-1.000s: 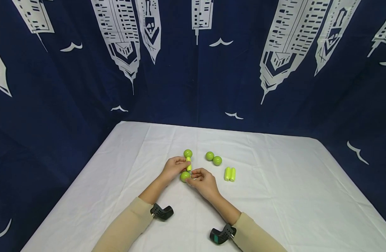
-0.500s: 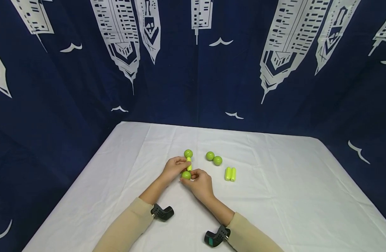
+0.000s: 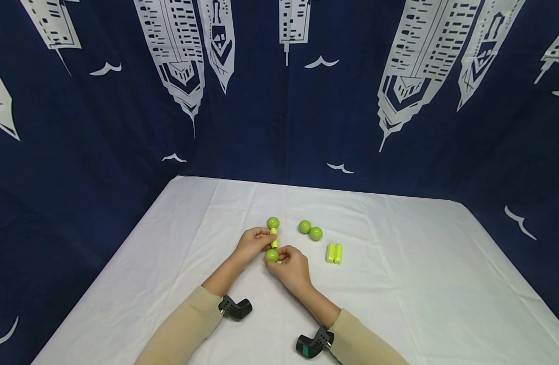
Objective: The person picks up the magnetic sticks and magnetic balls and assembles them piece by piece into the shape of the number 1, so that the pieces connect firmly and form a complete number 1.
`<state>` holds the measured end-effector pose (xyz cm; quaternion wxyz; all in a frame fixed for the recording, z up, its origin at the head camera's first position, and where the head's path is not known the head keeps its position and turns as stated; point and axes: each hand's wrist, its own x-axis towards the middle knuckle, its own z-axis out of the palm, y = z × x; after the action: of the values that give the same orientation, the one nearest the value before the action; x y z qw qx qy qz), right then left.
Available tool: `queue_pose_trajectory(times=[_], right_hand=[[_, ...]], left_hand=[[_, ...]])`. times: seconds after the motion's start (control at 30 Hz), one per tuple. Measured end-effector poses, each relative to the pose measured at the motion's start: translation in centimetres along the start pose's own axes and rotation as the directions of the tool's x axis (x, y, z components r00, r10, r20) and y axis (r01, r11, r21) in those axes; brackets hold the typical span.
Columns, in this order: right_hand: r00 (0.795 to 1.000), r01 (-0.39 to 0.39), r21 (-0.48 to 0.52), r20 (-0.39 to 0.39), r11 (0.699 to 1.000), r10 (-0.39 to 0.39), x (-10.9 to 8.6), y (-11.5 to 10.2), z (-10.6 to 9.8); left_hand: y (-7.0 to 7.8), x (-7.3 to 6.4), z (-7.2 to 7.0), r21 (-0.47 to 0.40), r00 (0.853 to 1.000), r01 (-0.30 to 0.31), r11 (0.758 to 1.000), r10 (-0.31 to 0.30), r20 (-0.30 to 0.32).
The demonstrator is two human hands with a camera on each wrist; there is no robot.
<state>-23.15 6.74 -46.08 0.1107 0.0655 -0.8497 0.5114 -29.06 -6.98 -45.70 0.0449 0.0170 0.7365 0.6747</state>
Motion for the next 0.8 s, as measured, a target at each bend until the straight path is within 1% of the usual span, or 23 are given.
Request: queue_pose_trajectory(times=[0.23, 0.5, 0.8], right_hand=[[1.0, -0.027, 0.04, -0.006, 0.999, 0.027, 0.05, 0.05, -0.15], [0.999, -0.037, 0.046, -0.001, 0.998, 0.037, 0.13, 0.09, -0.1], [1.0, -0.02, 0.079, -0.009, 0.997, 0.021, 0.19, 0.32, -0.17]], left_hand=[[-0.06, 0.16, -0.05, -0.009, 1.0, 0.014, 1.0, -0.014, -0.001], [-0.06, 0.1, -0.1, -0.006, 1.0, 0.002, 1.0, -0.002, 0.008], [-0.19, 0.24, -0.15, -0.021, 1.0, -0.008, 1.0, 0.009, 0.016]])
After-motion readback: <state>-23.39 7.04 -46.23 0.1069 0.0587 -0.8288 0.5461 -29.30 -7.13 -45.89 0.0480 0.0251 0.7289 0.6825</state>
